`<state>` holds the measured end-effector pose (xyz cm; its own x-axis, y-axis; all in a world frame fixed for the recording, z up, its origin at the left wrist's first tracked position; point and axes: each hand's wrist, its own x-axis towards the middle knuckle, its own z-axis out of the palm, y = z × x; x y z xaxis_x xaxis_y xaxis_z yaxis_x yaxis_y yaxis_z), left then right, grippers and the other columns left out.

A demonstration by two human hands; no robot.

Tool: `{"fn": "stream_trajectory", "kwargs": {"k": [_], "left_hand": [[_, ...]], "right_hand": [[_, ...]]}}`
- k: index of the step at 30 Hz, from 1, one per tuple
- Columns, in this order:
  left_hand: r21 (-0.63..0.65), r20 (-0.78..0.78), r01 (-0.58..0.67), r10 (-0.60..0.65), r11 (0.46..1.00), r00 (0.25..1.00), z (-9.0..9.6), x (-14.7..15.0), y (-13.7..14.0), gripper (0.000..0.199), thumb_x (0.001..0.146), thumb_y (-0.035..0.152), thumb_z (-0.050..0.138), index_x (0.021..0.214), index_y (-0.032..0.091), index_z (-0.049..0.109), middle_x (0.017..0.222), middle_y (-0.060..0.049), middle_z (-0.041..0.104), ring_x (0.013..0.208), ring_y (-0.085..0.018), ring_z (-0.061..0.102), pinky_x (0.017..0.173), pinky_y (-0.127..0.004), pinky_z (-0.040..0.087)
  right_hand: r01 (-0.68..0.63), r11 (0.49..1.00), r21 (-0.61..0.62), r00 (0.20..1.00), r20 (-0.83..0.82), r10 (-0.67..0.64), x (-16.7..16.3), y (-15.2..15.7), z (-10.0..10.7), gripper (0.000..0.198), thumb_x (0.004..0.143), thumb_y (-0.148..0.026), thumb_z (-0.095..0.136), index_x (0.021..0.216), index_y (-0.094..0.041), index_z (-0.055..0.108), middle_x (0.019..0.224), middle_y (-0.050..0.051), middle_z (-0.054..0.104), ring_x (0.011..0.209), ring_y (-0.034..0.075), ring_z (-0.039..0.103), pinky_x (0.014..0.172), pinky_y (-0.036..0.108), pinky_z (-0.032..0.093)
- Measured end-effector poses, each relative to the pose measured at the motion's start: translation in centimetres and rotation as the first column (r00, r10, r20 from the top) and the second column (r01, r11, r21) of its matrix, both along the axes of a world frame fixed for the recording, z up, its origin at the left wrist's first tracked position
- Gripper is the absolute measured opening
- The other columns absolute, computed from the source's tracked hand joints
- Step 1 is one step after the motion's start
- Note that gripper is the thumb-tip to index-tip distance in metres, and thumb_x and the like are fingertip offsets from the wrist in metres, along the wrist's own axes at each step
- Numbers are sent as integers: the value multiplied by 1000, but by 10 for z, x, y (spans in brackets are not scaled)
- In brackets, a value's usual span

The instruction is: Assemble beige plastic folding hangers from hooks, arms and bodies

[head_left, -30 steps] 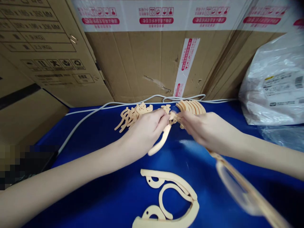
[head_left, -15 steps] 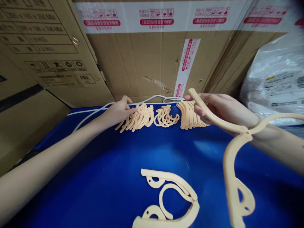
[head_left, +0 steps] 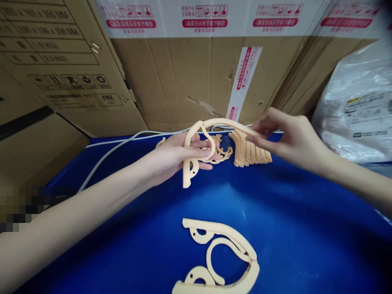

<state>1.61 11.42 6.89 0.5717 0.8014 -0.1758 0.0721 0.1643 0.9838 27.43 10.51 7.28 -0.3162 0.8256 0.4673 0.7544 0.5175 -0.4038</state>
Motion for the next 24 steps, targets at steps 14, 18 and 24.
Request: {"fn": "stream_trajectory", "kwargs": {"k": [14, 18, 24], "left_hand": [[-200, 125, 111, -87, 974, 988, 7, 30, -11, 32, 79, 10, 61, 111, 15, 58, 108, -11, 64, 75, -14, 62, 45, -18, 48], [1, 1, 75, -75, 997, 997, -6, 39, -3, 25, 73, 6, 60, 96, 15, 56, 93, -5, 55, 64, -10, 54, 45, -20, 46], [144, -193, -11, 39, 990, 980, -13, 49, 15, 21, 77, 2, 55, 90, 18, 49, 87, 0, 51, 63, -9, 54, 58, -25, 49]], "right_hand": [[7, 971, 240, 860, 494, -128, -11, -6, -5, 41, 100, -42, 34, 106, -19, 68, 76, 7, 72, 55, 16, 59, 49, 27, 28], [9, 994, -111, 965, 261, 21, -8, 7, -4, 45, 101, -45, 33, 92, -18, 68, 62, 3, 62, 49, 13, 51, 51, 26, 33], [262, 895, -362, 965, 117, -235, 19, 53, -12, 40, 98, -42, 41, 90, -16, 70, 58, 1, 58, 50, 13, 50, 52, 26, 37]]}}
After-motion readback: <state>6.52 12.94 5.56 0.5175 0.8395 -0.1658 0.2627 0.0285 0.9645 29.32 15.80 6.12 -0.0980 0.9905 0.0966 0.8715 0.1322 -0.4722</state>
